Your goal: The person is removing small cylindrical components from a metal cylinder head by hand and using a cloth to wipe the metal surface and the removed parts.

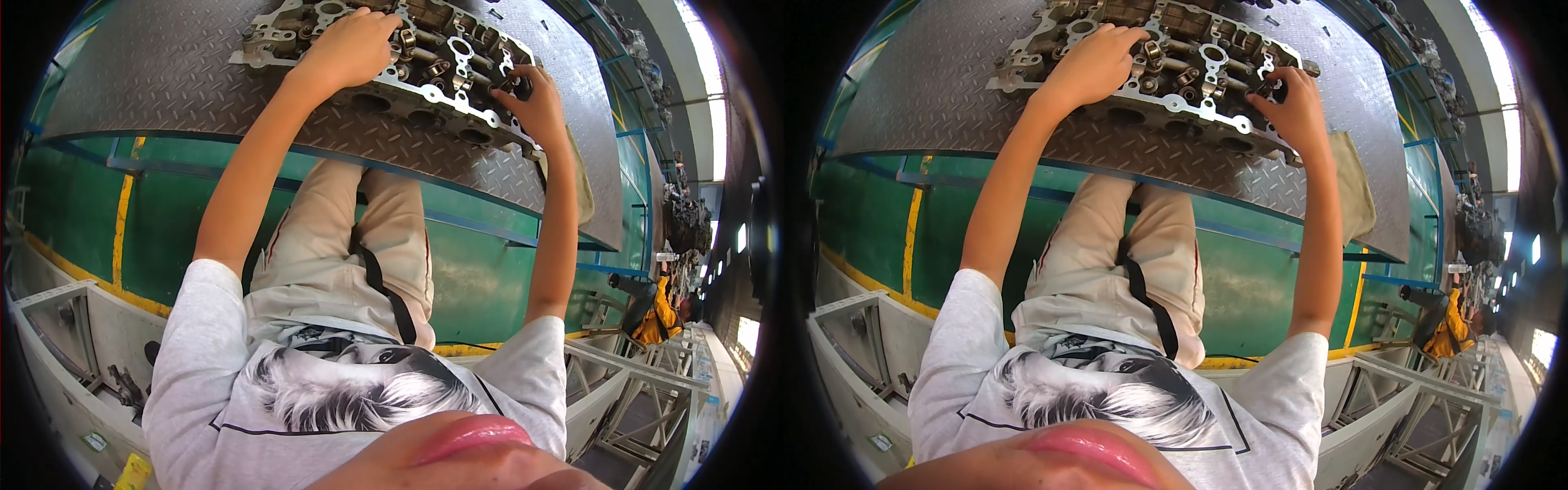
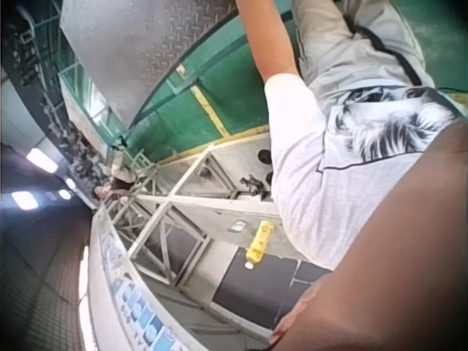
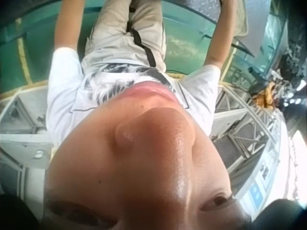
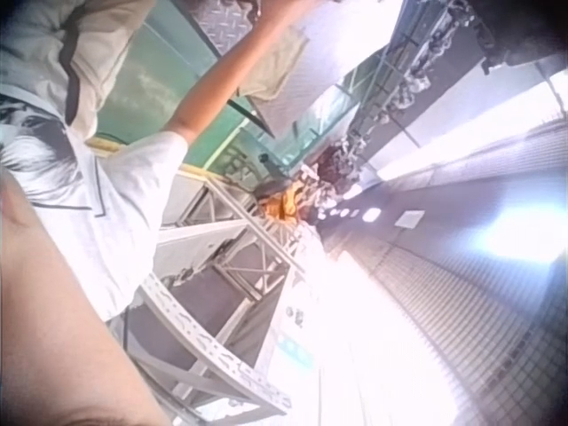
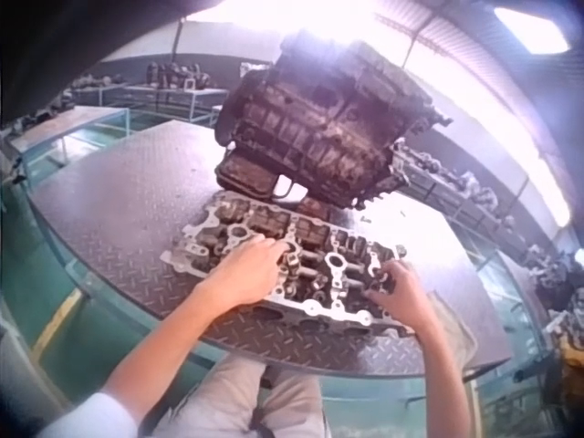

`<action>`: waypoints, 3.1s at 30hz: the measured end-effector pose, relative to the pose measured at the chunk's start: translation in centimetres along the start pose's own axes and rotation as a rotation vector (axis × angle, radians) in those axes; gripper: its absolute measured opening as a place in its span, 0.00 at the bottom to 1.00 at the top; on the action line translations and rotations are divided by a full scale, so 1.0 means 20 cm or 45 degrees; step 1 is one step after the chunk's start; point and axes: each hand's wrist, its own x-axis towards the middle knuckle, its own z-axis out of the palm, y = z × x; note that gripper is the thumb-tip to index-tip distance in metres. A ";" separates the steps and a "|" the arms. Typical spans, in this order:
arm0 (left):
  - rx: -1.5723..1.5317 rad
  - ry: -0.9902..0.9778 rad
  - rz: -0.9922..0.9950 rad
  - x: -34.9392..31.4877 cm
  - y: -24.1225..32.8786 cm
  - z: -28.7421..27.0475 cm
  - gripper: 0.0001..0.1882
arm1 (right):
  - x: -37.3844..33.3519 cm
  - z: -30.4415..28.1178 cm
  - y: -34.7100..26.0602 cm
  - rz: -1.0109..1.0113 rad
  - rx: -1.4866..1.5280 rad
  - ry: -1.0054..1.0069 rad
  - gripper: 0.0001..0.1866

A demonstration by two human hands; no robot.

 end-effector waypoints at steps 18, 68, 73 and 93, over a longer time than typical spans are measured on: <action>0.080 -0.039 -0.051 -0.01 0.01 -0.01 0.20 | -0.03 0.02 0.05 -0.007 -0.155 0.302 0.11; 0.078 -0.046 -0.049 0.01 0.06 -0.02 0.13 | -0.02 0.11 -0.04 -0.011 -0.039 0.271 0.12; 0.035 -0.022 -0.022 0.01 0.05 0.00 0.16 | -0.04 0.09 -0.07 0.002 0.004 0.305 0.11; 0.028 -0.030 -0.035 0.00 0.06 -0.02 0.15 | -0.03 0.08 -0.11 0.047 -0.040 0.300 0.12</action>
